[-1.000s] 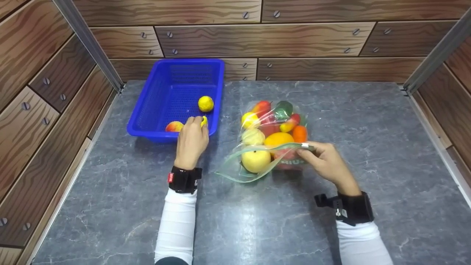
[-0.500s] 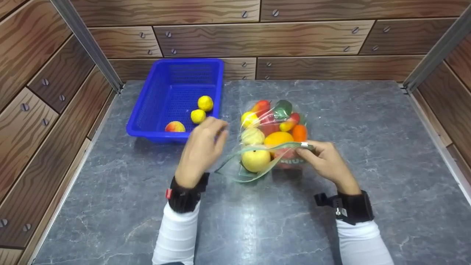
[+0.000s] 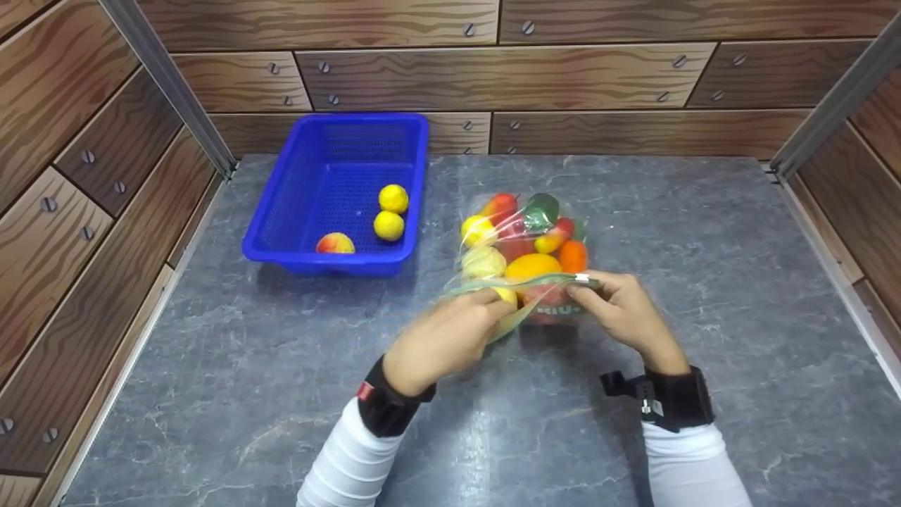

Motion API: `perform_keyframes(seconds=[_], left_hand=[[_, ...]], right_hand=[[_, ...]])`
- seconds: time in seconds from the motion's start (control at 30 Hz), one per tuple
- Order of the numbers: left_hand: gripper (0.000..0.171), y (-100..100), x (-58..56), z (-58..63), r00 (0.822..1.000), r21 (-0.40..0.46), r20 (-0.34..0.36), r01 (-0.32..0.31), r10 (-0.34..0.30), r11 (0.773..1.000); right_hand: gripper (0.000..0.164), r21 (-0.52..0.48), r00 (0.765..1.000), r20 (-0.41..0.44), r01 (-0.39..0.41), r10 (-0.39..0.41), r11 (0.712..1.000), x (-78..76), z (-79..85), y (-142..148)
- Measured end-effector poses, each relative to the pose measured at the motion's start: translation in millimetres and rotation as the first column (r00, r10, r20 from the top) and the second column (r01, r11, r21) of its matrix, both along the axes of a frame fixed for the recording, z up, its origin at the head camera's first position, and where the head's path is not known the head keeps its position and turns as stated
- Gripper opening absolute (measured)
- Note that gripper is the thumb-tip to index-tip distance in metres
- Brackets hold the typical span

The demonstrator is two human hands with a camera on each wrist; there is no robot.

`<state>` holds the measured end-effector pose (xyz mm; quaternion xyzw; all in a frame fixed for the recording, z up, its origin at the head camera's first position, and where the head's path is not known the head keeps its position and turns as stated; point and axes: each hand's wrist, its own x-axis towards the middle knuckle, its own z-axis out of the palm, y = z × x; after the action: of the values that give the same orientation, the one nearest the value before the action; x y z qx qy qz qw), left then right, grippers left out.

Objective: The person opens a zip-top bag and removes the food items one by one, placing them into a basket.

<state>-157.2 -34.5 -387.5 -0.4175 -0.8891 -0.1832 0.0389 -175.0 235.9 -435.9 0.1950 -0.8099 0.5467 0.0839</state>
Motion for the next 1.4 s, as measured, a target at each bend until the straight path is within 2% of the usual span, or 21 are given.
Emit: perform_keyframes(seconds=[0.1, 0.2, 0.27, 0.33, 0.4, 0.43, 0.5, 0.53, 0.63, 0.67, 0.83, 0.87, 0.93, 1.0, 1.07, 1.1, 1.17, 1.3, 1.33, 1.37, 1.4], left_hand=[[0.016, 6.3, -3.1, -9.7, 0.995, -0.073, -0.053, -0.085, 0.081, 0.994], [0.018, 10.7, -9.2, -20.0, 0.988, -0.081, -0.063, -0.143, 0.138, 0.986], [0.014, 13.2, -14.2, -27.3, 0.986, -0.06, -0.079, -0.155, 0.15, 0.986], [0.005, 15.8, -19.6, -34.3, 0.976, -0.053, -0.171, -0.143, 0.132, 0.988], [0.006, 18.1, -25.2, -41.2, 0.948, -0.045, -0.301, -0.124, 0.105, 0.991], [0.01, 19.3, -28.0, -44.1, 0.918, -0.063, -0.387, -0.122, 0.089, 0.991], [0.016, 21.0, -32.7, -49.3, 0.863, -0.054, -0.499, -0.119, 0.077, 0.991], [0.017, 21.5, -34.6, -51.6, 0.854, -0.037, -0.514, -0.116, 0.081, 0.993], [0.02, 23.3, -39.5, -56.6, 0.852, -0.005, -0.518, -0.089, 0.073, 0.996], [0.023, 24.1, -40.9, -57.7, 0.873, 0.036, -0.482, -0.071, 0.08, 0.997], [0.029, 26.9, -45.8, -61.0, 0.911, 0.102, -0.405, -0.041, 0.08, 0.994], [0.027, 26.7, -45.8, -61.2, 0.897, 0.069, -0.436, -0.047, 0.073, 0.996], [0.028, 24.3, -44.4, -62.7, 0.898, 0.044, -0.437, -0.037, 0.052, 0.998], [0.037, 23.7, -43.1, -62.8, 0.911, 0.054, -0.409, -0.032, 0.051, 0.998], [0.04, 23.1, -42.2, -63.3, 0.914, 0.063, -0.403, -0.021, 0.045, 0.998], [0.04, 23.2, -41.9, -63.5, 0.932, 0.118, -0.36, -0.008, 0.05, 0.993], [0.036, 25.9, -42.8, -63.3, 0.92, 0.126, -0.387, -0.006, 0.055, 0.992], [0.03, 32.9, -46.8, -62.4, 0.864, 0.037, -0.5, -0.046, 0.058, 0.998], [0.031, 34.5, -47.4, -62.1, 0.843, -0.009, -0.535, -0.066, 0.051, 0.998], [0.032, 36.3, -48.1, -61.6, 0.834, -0.051, -0.549, -0.084, 0.042, 0.995], [0.032, 37.3, -48.2, -61.3, 0.844, -0.07, -0.535, -0.092, 0.041, 0.993]], right_hand=[[0.01, -0.01, 1.0, 0.006, -0.009, 0.009, 1.0, -0.4, 1.0, -0.4], [0.01, -0.014, 1.0, 0.008, -0.018, 0.018, 1.0, -0.9, 1.3, -0.5], [0.01, -0.008, 1.0, 0.006, -0.02, 0.02, 1.0, -1.0, 1.7, -0.6], [0.01, -0.002, 1.0, 0.002, -0.02, 0.02, 1.0, -1.1, 1.9, -0.6], [0.01, 0.004, 1.0, -0.003, -0.018, 0.018, 1.0, -1.1, 2.4, -0.7], [0.01, 0.003, 1.0, -0.005, -0.02, 0.02, 1.0, -1.3, 2.3, -0.7], [0.011, -0.001, 1.0, -0.008, -0.023, 0.023, 1.0, -1.6, 2.2, -0.7], [0.011, -0.007, 1.0, -0.006, -0.025, 0.025, 1.0, -1.7, 2.1, -0.8], [0.01, -0.017, 1.0, 0.002, -0.026, 0.026, 1.0, -1.6, 1.6, -0.7], [0.01, -0.016, 1.0, 0.006, -0.025, 0.025, 1.0, -1.4, 1.5, -0.6], [0.01, -0.023, 0.999, 0.026, -0.037, 0.038, 0.999, -1.0, 0.4, 0.0], [0.01, -0.021, 0.999, 0.024, -0.038, 0.038, 0.999, -1.2, 0.3, 0.1], [0.01, -0.018, 0.999, 0.019, -0.041, 0.041, 0.999, -1.1, -0.4, -0.2], [0.009, -0.01, 0.999, 0.005, -0.043, 0.043, 0.999, -1.6, -2.1, -0.9], [0.009, 0.004, 0.999, -0.006, -0.038, 0.038, 0.999, -1.8, -3.4, -1.6], [0.009, 0.011, 0.999, -0.012, -0.036, 0.036, 0.999, -1.7, -3.8, -1.9], [0.009, 0.019, 0.999, -0.019, -0.035, 0.035, 0.999, -1.6, -4.8, -2.4], [0.011, 0.019, 0.999, -0.018, -0.041, 0.041, 0.999, -1.1, -4.3, -2.9], [0.011, 0.018, 0.999, -0.018, -0.042, 0.042, 0.999, -1.2, -4.4, -3.1], [0.012, 0.016, 0.999, -0.021, -0.044, 0.044, 0.999, -1.4, -4.6, -3.4], [0.012, 0.018, 0.999, -0.023, -0.043, 0.044, 0.999, -1.4, -4.1, -3.7]])
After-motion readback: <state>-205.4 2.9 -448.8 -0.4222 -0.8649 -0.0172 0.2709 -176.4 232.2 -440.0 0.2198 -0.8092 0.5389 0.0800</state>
